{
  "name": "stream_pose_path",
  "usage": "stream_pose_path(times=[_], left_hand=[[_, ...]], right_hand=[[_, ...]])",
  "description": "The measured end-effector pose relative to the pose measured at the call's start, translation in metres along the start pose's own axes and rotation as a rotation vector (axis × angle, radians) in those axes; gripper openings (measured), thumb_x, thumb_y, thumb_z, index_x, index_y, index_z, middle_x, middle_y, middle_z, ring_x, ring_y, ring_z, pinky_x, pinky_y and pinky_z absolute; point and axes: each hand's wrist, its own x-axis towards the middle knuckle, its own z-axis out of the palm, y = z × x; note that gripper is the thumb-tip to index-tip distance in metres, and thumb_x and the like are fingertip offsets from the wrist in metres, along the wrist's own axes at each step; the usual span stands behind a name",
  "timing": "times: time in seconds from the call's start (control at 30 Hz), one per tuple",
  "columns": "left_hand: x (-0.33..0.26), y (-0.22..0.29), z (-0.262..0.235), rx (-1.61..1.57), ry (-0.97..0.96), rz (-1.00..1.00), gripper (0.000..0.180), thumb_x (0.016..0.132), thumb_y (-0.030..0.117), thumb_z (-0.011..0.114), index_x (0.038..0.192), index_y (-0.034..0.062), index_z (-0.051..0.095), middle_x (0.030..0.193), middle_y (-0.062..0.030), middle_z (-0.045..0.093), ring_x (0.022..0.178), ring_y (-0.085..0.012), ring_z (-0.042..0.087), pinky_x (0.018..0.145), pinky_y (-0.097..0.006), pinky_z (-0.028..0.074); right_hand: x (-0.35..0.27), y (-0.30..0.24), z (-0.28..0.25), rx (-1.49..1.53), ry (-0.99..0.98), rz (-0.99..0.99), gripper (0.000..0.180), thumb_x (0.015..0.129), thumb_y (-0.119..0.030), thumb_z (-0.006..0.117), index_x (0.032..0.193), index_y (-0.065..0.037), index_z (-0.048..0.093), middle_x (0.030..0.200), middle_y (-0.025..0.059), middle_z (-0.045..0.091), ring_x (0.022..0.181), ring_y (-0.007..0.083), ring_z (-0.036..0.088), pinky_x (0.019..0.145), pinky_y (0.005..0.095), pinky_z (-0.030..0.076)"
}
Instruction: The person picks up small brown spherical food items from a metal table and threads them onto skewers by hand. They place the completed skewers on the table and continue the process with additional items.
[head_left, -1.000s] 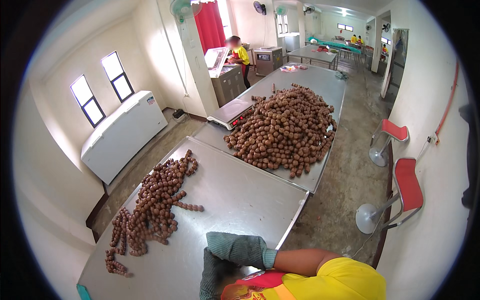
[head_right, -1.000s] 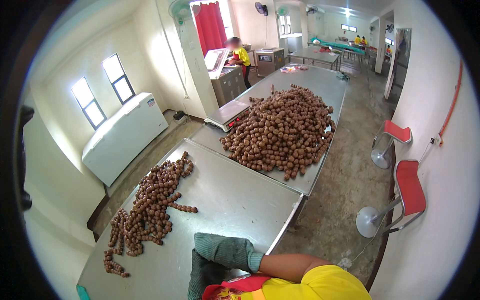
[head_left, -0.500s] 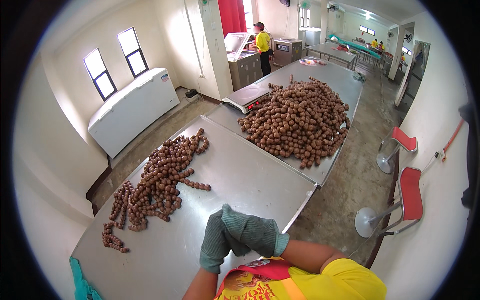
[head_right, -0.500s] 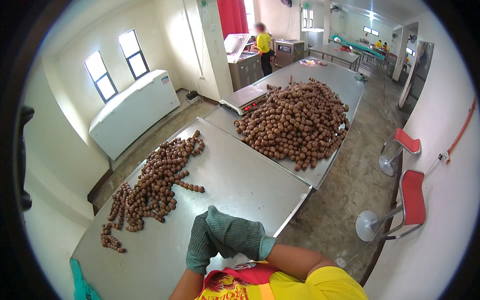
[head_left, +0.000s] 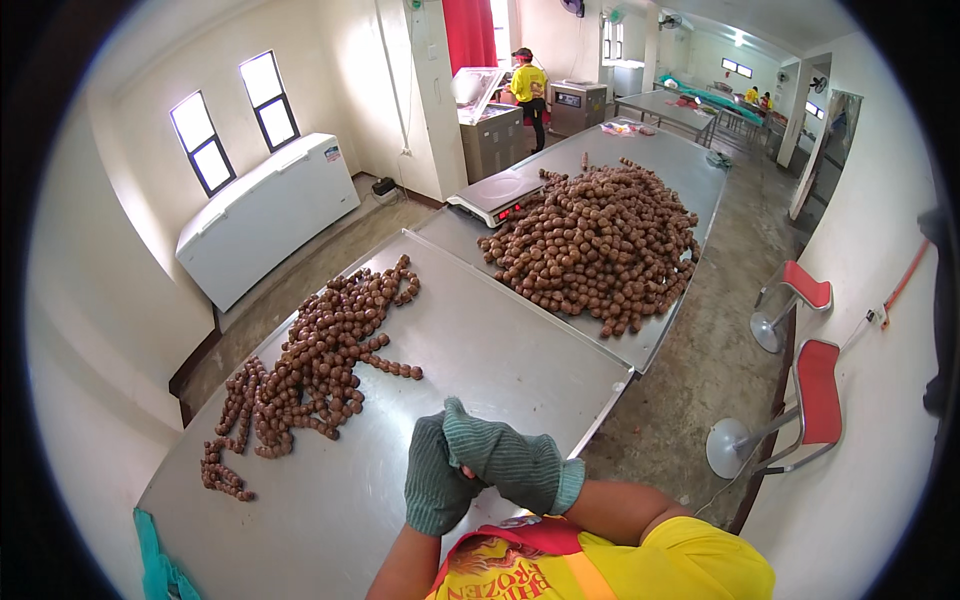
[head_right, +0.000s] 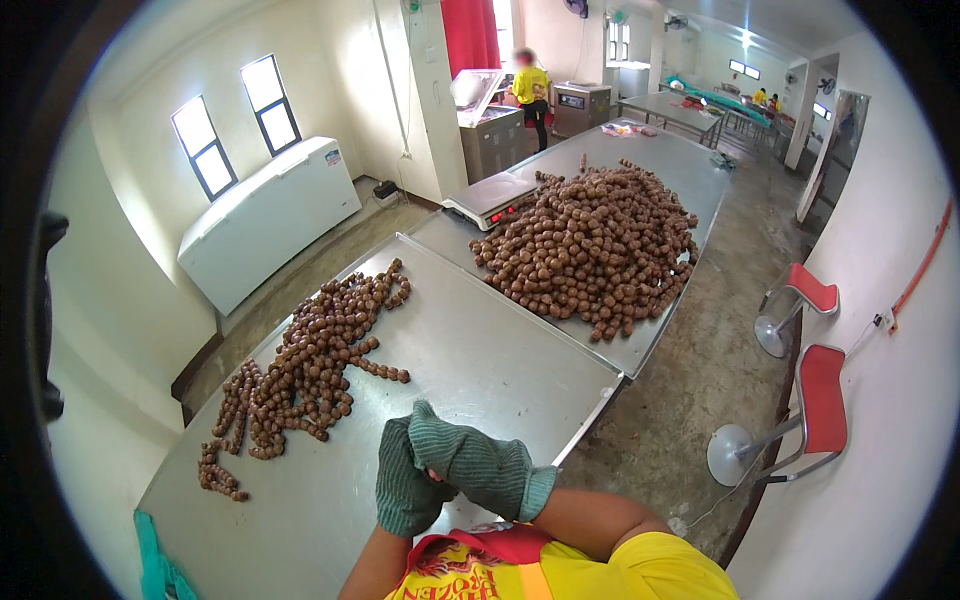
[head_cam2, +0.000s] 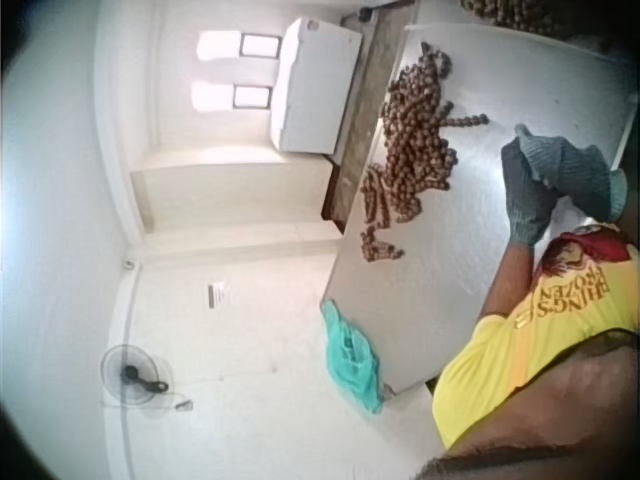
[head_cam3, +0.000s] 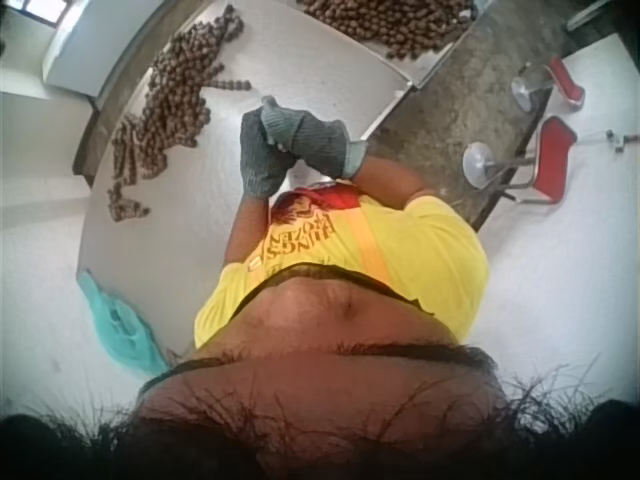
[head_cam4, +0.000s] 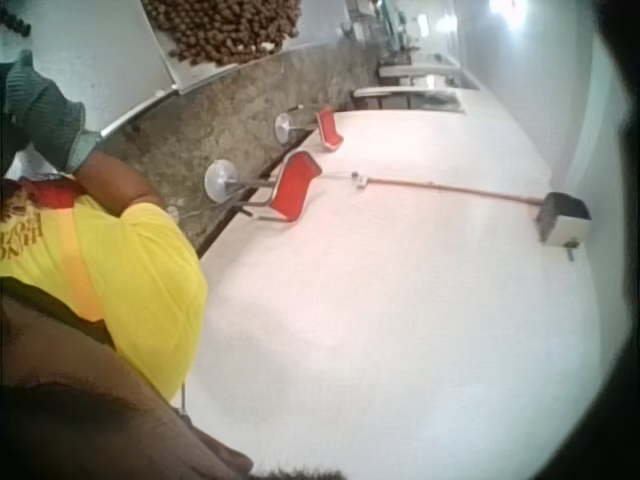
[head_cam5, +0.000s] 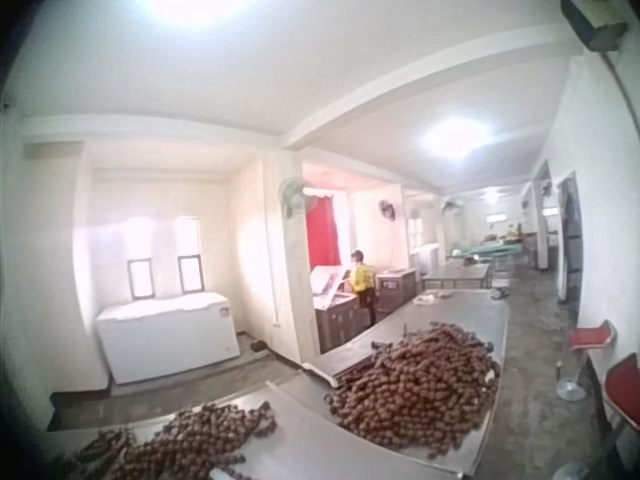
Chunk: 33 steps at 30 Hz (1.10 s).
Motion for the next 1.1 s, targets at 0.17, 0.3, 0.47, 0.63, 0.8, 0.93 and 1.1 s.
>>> stream_pose_path(times=[0.17, 0.3, 0.47, 0.63, 0.8, 0.93, 1.1], left_hand=[[0.021, 0.003, -0.012, -0.933, -0.096, -0.726, 0.051, 0.098, 0.032, 0.095, 0.136, 0.0030, 0.075, 0.120, -0.0119, 0.077, 0.109, -0.0328, 0.075, 0.104, -0.052, 0.062], [0.020, 0.010, -0.002, -0.226, 0.069, -0.238, 0.042, 0.108, 0.033, 0.089, 0.135, 0.0038, 0.074, 0.109, -0.0083, 0.077, 0.099, -0.0302, 0.076, 0.100, -0.050, 0.063], [0.008, -0.004, 0.002, -0.242, 0.000, -0.210, 0.037, 0.113, 0.033, 0.084, 0.137, 0.0062, 0.075, 0.107, -0.0095, 0.075, 0.098, -0.0300, 0.074, 0.098, -0.047, 0.062], [-0.026, -0.010, 0.020, -0.232, -0.054, -0.341, 0.032, 0.118, 0.032, 0.079, 0.139, 0.0085, 0.077, 0.105, -0.0108, 0.072, 0.097, -0.0298, 0.073, 0.096, -0.043, 0.062], [-0.055, -0.014, 0.002, -0.566, -0.371, -0.516, 0.047, 0.108, 0.045, 0.092, 0.131, 0.0060, 0.079, 0.105, -0.0125, 0.076, 0.094, -0.0313, 0.076, 0.087, -0.047, 0.063], [-0.049, 0.002, -0.020, -0.997, -0.198, -0.614, 0.033, 0.106, 0.037, 0.091, 0.120, 0.0091, 0.082, 0.102, -0.0128, 0.079, 0.092, -0.0340, 0.080, 0.084, -0.049, 0.065], [-0.014, 0.014, -0.032, -0.335, -0.119, -0.245, 0.016, 0.105, 0.028, 0.089, 0.107, 0.0130, 0.085, 0.097, -0.0132, 0.084, 0.090, -0.0374, 0.084, 0.081, -0.051, 0.068]], right_hand=[[0.004, -0.008, -0.006, -0.087, 0.063, -0.082, 0.053, 0.135, -0.025, 0.055, 0.185, -0.006, 0.051, 0.106, 0.0018, 0.070, 0.088, 0.0158, 0.068, 0.085, 0.0344, 0.066], [-0.005, -0.018, -0.010, -0.566, 0.159, -0.628, 0.056, 0.125, -0.015, 0.069, 0.178, -0.001, 0.057, 0.105, 0.0026, 0.073, 0.081, 0.0176, 0.067, 0.086, 0.0342, 0.067], [-0.012, -0.034, -0.010, -0.095, 0.105, -0.513, 0.057, 0.124, -0.016, 0.068, 0.175, 0.004, 0.056, 0.104, 0.0042, 0.072, 0.085, 0.0165, 0.065, 0.083, 0.0326, 0.062], [-0.016, -0.063, -0.011, 0.258, 0.143, -0.310, 0.021, 0.125, -0.021, 0.069, 0.128, -0.001, 0.064, 0.084, 0.0007, 0.061, 0.069, 0.0161, 0.056, 0.066, 0.0282, 0.053], [-0.009, -0.083, -0.021, 0.738, 0.085, 0.093, 0.053, 0.134, -0.044, 0.064, 0.091, -0.014, 0.055, 0.068, -0.0032, 0.043, 0.058, 0.0138, 0.045, 0.059, 0.0282, 0.047], [-0.008, -0.060, -0.034, -0.039, -0.003, -0.336, 0.040, 0.130, -0.040, 0.070, 0.105, -0.010, 0.076, 0.075, -0.0002, 0.065, 0.061, 0.0139, 0.058, 0.060, 0.0309, 0.051], [0.016, 0.015, -0.036, 0.503, -0.407, 0.312, 0.039, 0.124, -0.045, 0.079, 0.106, -0.010, 0.080, 0.085, -0.0021, 0.076, 0.065, 0.0108, 0.064, 0.057, 0.0320, 0.050]])
